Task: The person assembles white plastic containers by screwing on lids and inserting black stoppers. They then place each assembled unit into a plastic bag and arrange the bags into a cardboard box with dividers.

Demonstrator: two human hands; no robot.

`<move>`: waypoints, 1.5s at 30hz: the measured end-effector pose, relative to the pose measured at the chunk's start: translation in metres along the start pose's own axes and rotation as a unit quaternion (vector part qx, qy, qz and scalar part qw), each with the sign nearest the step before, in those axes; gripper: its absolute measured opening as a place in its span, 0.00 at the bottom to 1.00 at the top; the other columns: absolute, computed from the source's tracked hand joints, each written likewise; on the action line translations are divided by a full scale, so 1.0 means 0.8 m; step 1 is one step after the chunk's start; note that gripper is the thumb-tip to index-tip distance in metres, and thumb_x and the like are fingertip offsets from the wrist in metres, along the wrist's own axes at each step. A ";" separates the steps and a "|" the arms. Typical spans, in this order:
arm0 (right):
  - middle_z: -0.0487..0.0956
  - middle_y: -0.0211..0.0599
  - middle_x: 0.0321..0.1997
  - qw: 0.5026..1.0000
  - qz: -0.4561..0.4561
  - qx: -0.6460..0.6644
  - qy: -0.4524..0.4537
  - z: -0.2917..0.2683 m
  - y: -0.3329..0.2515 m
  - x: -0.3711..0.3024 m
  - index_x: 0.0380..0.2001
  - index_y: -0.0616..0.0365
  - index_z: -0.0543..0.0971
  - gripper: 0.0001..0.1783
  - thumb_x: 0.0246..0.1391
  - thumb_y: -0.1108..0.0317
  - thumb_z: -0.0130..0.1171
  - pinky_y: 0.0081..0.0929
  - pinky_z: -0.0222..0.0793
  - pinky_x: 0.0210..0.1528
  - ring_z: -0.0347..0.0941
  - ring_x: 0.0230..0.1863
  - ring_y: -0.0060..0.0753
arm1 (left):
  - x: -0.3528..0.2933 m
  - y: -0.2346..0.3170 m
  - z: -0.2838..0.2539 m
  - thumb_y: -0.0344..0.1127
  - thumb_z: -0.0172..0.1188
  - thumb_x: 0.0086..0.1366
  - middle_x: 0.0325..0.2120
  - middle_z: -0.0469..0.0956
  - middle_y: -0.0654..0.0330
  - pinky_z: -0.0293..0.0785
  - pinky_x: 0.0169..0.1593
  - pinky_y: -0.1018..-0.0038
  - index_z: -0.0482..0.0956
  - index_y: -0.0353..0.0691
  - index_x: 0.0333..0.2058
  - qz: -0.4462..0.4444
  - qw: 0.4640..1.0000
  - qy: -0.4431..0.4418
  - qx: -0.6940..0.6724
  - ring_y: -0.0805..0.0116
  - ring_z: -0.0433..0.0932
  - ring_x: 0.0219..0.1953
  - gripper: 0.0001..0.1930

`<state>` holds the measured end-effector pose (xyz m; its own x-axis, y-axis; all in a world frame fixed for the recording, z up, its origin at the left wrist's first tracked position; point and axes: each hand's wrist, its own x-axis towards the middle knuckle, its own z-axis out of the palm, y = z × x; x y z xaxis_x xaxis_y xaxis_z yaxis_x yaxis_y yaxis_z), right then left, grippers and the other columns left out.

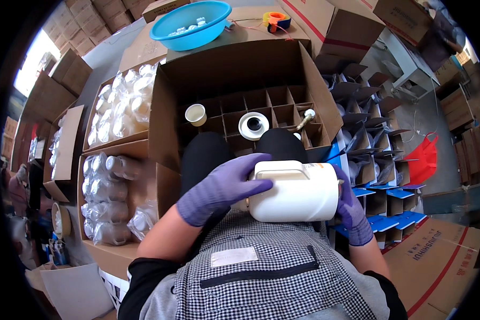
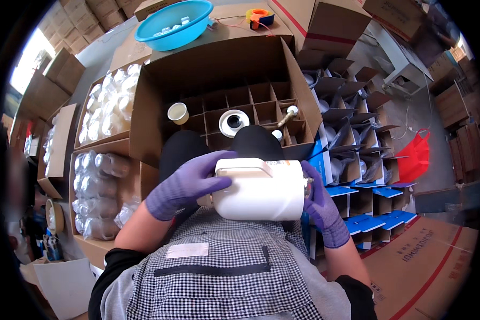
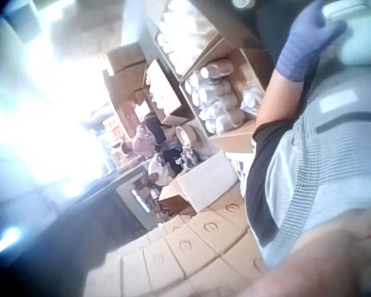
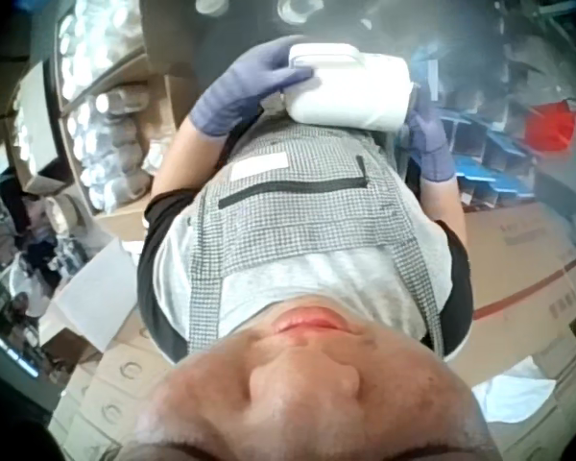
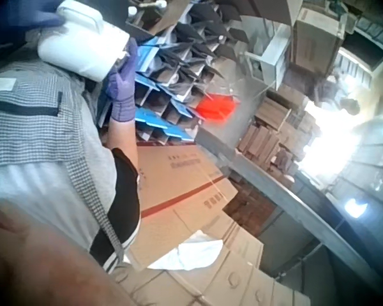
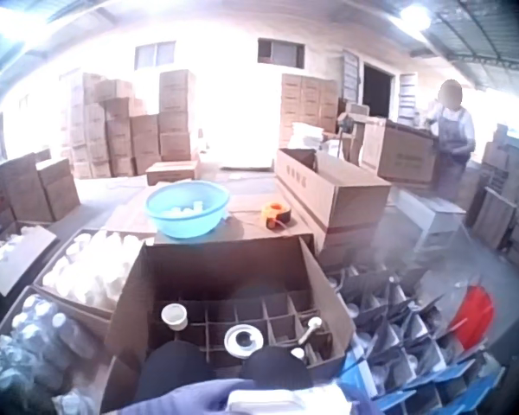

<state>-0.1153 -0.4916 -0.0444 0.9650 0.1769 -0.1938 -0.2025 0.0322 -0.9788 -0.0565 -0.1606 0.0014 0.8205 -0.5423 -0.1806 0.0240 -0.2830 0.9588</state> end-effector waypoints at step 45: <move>0.66 0.42 0.71 0.985 0.079 0.137 -0.077 -0.022 0.033 0.075 0.71 0.58 0.56 0.32 0.70 0.60 0.49 0.36 0.62 0.71 0.64 0.70 0.38 | 0.165 -0.111 -0.145 0.50 0.74 0.46 0.47 0.76 0.47 0.69 0.60 0.57 0.77 0.38 0.50 0.201 0.875 0.258 0.358 0.47 0.73 0.52 0.34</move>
<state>-0.0600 -0.4979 -0.0830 0.8857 0.3465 -0.3090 -0.4053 0.2522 -0.8787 0.1160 -0.1152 -0.0823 0.8335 -0.3358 0.4388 -0.5378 -0.6750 0.5050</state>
